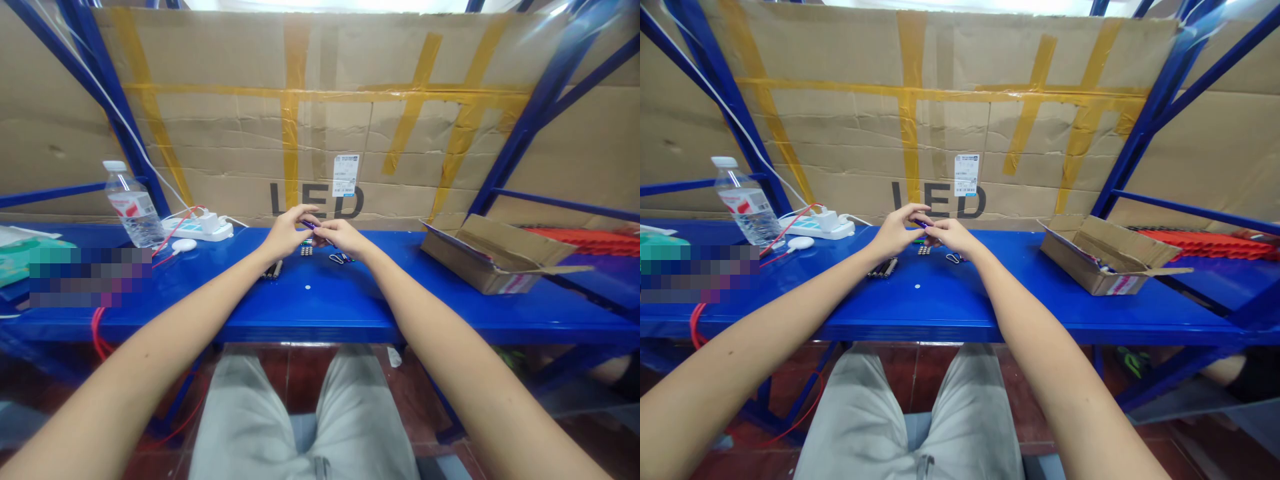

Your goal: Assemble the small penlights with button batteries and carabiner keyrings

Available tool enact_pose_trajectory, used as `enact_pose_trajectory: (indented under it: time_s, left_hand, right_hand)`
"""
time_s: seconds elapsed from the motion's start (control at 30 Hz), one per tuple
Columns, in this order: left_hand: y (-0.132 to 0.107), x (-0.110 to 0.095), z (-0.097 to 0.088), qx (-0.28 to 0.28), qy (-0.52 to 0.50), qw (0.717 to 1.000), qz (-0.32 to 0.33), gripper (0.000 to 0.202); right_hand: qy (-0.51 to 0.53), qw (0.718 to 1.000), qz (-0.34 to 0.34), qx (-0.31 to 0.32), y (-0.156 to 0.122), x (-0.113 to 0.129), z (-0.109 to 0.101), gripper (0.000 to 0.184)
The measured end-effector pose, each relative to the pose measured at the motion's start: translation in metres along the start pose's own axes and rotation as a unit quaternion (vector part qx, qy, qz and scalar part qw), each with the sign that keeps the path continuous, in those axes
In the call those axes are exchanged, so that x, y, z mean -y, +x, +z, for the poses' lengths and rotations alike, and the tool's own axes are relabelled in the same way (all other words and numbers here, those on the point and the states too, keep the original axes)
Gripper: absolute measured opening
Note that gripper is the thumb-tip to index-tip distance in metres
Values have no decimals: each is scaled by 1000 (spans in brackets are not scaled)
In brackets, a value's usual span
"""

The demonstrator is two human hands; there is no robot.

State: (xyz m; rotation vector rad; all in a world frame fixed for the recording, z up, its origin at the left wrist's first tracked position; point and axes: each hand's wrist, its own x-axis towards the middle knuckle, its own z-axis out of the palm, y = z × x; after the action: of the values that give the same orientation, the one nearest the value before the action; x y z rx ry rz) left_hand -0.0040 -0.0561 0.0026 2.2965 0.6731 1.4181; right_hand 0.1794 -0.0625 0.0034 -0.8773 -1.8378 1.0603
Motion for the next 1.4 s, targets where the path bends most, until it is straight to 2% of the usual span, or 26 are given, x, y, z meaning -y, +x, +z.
enact_pose_trajectory:
  time_s: [0.1,0.17,0.27,0.33,0.47,0.67,1.1,1.4]
  left_hand:
    - [2,8,4,21,-65,997,-29,66]
    - [4,14,4,29,-126,989,-73,78]
    - [8,18,-5,40,-189,970,-145,70]
    - [8,17,-14,41,-200,965,-166,64]
    - [7,12,-25,51,-210,961,-172,76]
    - [6,12,-19,64,-272,941,-190,92]
    - [6,18,-17,75,-252,945,-193,96]
    - [5,17,-16,57,-294,929,-215,93]
  right_hand:
    - [19,1000,11,18,-1,0,4,25]
    - [48,999,7,16,0,-2,5,21]
    - [59,998,5,-5,1,-3,7,13]
    - [52,999,12,-10,0,-2,8,12]
    - [32,999,6,-3,-1,-1,8,13]
    - [-94,995,-5,-27,-3,1,8,18]
    - [-145,989,7,-37,-4,4,10,16]
    - [-154,987,4,-32,-3,3,10,16]
